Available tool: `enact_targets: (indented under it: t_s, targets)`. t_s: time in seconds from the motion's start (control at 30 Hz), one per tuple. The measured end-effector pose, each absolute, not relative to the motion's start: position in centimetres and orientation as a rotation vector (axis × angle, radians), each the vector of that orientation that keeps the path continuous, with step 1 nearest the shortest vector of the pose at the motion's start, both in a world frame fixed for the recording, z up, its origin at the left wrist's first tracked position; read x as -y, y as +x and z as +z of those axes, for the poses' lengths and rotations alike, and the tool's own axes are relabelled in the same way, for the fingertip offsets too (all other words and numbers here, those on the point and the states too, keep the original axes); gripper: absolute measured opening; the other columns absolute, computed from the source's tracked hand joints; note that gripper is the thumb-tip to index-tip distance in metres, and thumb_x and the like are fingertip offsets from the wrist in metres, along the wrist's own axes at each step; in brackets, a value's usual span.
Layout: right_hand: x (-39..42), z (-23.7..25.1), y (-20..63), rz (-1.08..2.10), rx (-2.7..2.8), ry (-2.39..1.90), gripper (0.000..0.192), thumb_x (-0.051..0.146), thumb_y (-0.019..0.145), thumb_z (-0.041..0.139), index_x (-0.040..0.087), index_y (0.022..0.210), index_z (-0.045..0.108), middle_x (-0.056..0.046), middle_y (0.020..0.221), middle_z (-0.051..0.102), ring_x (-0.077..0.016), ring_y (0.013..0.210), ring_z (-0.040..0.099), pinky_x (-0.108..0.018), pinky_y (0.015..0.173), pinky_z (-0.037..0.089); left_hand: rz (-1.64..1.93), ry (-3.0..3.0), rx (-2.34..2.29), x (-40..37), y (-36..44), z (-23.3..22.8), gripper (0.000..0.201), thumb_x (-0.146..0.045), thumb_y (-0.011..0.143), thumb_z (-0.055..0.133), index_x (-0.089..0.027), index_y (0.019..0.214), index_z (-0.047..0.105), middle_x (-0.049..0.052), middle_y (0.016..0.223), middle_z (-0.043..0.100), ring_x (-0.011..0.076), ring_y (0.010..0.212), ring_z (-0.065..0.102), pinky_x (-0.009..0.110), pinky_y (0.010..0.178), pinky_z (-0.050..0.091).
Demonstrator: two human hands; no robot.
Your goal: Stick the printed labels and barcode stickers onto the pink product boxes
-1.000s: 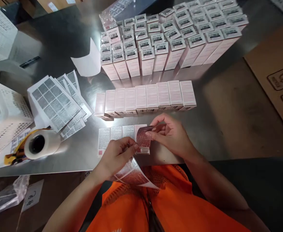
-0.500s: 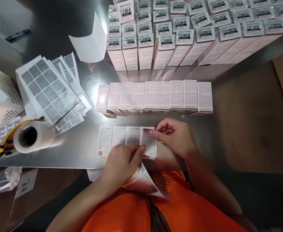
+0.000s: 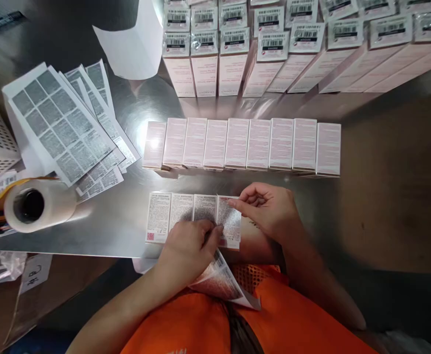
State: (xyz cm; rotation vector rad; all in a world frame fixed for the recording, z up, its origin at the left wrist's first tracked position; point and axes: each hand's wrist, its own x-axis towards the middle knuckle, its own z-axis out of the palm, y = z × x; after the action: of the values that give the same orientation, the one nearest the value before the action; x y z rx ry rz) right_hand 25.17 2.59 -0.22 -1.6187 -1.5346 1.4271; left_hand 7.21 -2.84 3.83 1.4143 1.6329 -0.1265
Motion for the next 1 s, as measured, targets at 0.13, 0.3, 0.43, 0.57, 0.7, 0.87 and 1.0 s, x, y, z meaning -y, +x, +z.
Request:
enact_targets:
  t_s: [0.13,0.3,0.43,0.57,0.7,0.87,1.0]
  targets:
    - [-2.61,0.09,25.14,1.430,1.531,-1.650,0.032,0.049,0.073,0.079,0.021,0.064,0.067,0.001,0.054,0.064,-0.0118,0.050,0.055,-0.023,0.047,0.041,-0.130,1.392,-1.618,2.68,7.08,3.96,0.042,-0.039,0.095,0.043,-0.020,0.070,0.069,0.005,0.066,0.071,0.0182,0.061,0.062,0.029,0.058,0.032]
    - [-2.66,0.34,24.93,1.402,1.557,-1.680,0.031,0.047,0.074,0.078,0.021,0.063,0.066,0.002,0.053,0.062,-0.0119,0.049,0.054,-0.023,0.046,0.039,-0.103,1.352,-1.587,2.48,6.89,3.93,0.041,-0.039,0.095,0.044,-0.020,0.074,0.074,0.006,0.072,0.076,0.0186,0.062,0.065,0.028,0.058,0.035]
    - [-2.67,0.41,24.85,1.392,1.566,-1.683,0.030,0.046,0.074,0.078,0.020,0.063,0.066,0.002,0.052,0.061,-0.0115,0.049,0.053,-0.023,0.046,0.038,-0.096,1.353,-1.575,2.35,6.84,3.81,0.042,-0.038,0.095,0.044,-0.020,0.073,0.075,0.005,0.071,0.076,0.0182,0.061,0.065,0.028,0.058,0.036]
    - [-2.70,0.49,24.80,1.399,1.560,-1.698,0.030,0.045,0.074,0.079,0.020,0.063,0.066,0.002,0.052,0.061,-0.0109,0.049,0.052,-0.022,0.046,0.038,-0.096,1.359,-1.572,2.37,6.81,3.76,0.041,-0.038,0.095,0.045,-0.020,0.074,0.075,0.004,0.071,0.076,0.0175,0.059,0.065,0.028,0.057,0.035]
    - [-2.70,0.54,24.76,1.388,1.562,-1.704,0.029,0.043,0.074,0.079,0.019,0.063,0.066,0.002,0.053,0.061,-0.0104,0.050,0.052,-0.022,0.047,0.038,-0.098,1.368,-1.569,2.42,6.77,3.77,0.041,-0.038,0.095,0.045,-0.020,0.074,0.075,0.005,0.071,0.076,0.0176,0.059,0.065,0.028,0.057,0.035]
    - [-2.63,0.42,24.76,1.360,1.586,-1.717,0.028,0.042,0.074,0.079,0.020,0.063,0.066,0.002,0.053,0.061,-0.0111,0.050,0.053,-0.023,0.047,0.038,-0.097,1.376,-1.580,2.37,6.77,3.76,0.040,-0.037,0.094,0.046,-0.020,0.073,0.075,0.005,0.069,0.076,0.0175,0.058,0.064,0.028,0.056,0.035]
    - [-2.63,0.43,24.77,1.348,1.597,-1.725,0.027,0.042,0.074,0.079,0.021,0.064,0.067,0.003,0.054,0.062,-0.0113,0.050,0.054,-0.023,0.047,0.039,-0.114,1.372,-1.577,2.21,6.91,3.93,0.041,-0.037,0.095,0.045,-0.020,0.072,0.075,0.005,0.068,0.075,0.0169,0.057,0.063,0.028,0.055,0.034]
